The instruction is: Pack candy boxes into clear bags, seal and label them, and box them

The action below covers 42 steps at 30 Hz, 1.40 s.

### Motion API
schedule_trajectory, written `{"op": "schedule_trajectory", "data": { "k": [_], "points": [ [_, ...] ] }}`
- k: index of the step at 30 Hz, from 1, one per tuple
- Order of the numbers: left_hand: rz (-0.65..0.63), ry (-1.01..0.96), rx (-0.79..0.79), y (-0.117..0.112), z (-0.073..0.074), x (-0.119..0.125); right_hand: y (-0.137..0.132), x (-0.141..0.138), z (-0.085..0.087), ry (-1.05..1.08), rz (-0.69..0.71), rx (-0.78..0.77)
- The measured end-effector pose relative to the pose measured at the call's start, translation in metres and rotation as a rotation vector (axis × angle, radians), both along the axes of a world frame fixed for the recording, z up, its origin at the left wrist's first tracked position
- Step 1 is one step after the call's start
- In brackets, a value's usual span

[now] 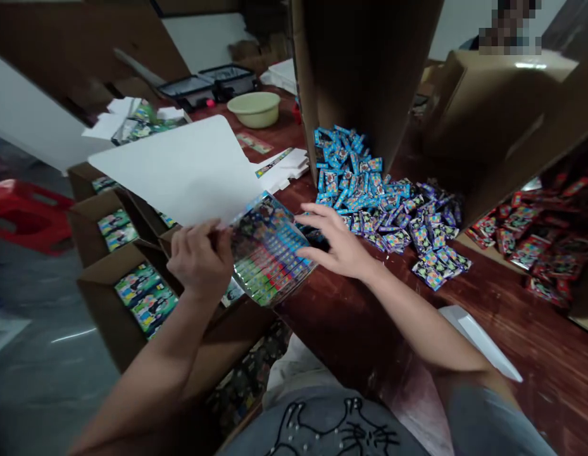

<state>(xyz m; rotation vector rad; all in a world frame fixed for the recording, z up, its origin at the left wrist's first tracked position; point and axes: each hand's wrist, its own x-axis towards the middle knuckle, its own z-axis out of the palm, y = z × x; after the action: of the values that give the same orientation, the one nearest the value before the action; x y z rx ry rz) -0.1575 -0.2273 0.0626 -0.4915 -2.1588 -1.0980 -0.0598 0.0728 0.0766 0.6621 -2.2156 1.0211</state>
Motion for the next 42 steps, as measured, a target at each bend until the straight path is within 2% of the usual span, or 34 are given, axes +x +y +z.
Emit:
{"op": "schedule_trajectory", "data": {
  "k": [3, 5, 7, 9, 11, 14, 16, 19, 21, 24, 28, 31, 34, 37, 39, 42],
  "points": [
    [0.001, 0.062, -0.206, -0.012, -0.012, -0.054, -0.033, -0.086, -0.022, 0.079, 0.027, 0.246],
    [-0.012, 0.055, -0.397, -0.019, -0.027, -0.065, -0.052, -0.132, -0.04, 0.11, 0.02, 0.411],
    [0.019, 0.09, -0.568, -0.027, -0.041, -0.06, -0.065, -0.163, -0.057, 0.114, 0.004, 0.526],
    [0.075, 0.152, -0.689, -0.036, -0.051, -0.045, -0.071, -0.177, -0.071, 0.095, 0.014, 0.59],
    [0.091, 0.191, -0.755, -0.041, -0.055, -0.03, -0.072, -0.18, -0.081, 0.09, 0.035, 0.618],
    [0.027, 0.166, -0.774, -0.042, -0.057, -0.019, -0.07, -0.175, -0.085, 0.121, -0.002, 0.617],
    [0.014, 0.08, -0.758, -0.037, -0.059, -0.019, -0.07, -0.171, -0.083, 0.109, -0.045, 0.636],
    [0.046, -0.106, -0.76, -0.032, -0.063, -0.021, -0.072, -0.166, -0.076, -0.019, -0.062, 0.736],
    [0.019, -0.18, -0.788, -0.033, -0.062, -0.023, -0.074, -0.163, -0.069, -0.104, -0.058, 0.787],
    [-0.119, -0.245, -0.837, -0.041, -0.048, -0.033, -0.078, -0.162, -0.049, -0.201, -0.061, 0.838],
    [-0.321, -0.42, -0.871, -0.048, -0.021, -0.069, -0.086, -0.179, -0.008, -0.483, -0.026, 1.052],
    [-0.373, -0.473, -0.859, -0.042, -0.013, -0.093, -0.092, -0.196, 0.016, -0.611, 0.045, 1.153],
    [-0.293, -0.302, -0.846, -0.034, -0.024, -0.092, -0.098, -0.202, 0.026, -0.682, 0.046, 1.191],
    [-0.15, -0.073, -0.813, -0.029, -0.042, -0.077, -0.103, -0.194, 0.028, -0.714, 0.023, 1.196],
    [-0.078, -0.025, -0.788, -0.027, -0.051, -0.069, -0.104, -0.187, 0.027, -0.724, 0.011, 1.191],
    [-0.121, -0.026, -0.783, -0.024, -0.056, -0.069, -0.102, -0.179, 0.025, -0.744, -0.027, 1.184]
  ]
}}
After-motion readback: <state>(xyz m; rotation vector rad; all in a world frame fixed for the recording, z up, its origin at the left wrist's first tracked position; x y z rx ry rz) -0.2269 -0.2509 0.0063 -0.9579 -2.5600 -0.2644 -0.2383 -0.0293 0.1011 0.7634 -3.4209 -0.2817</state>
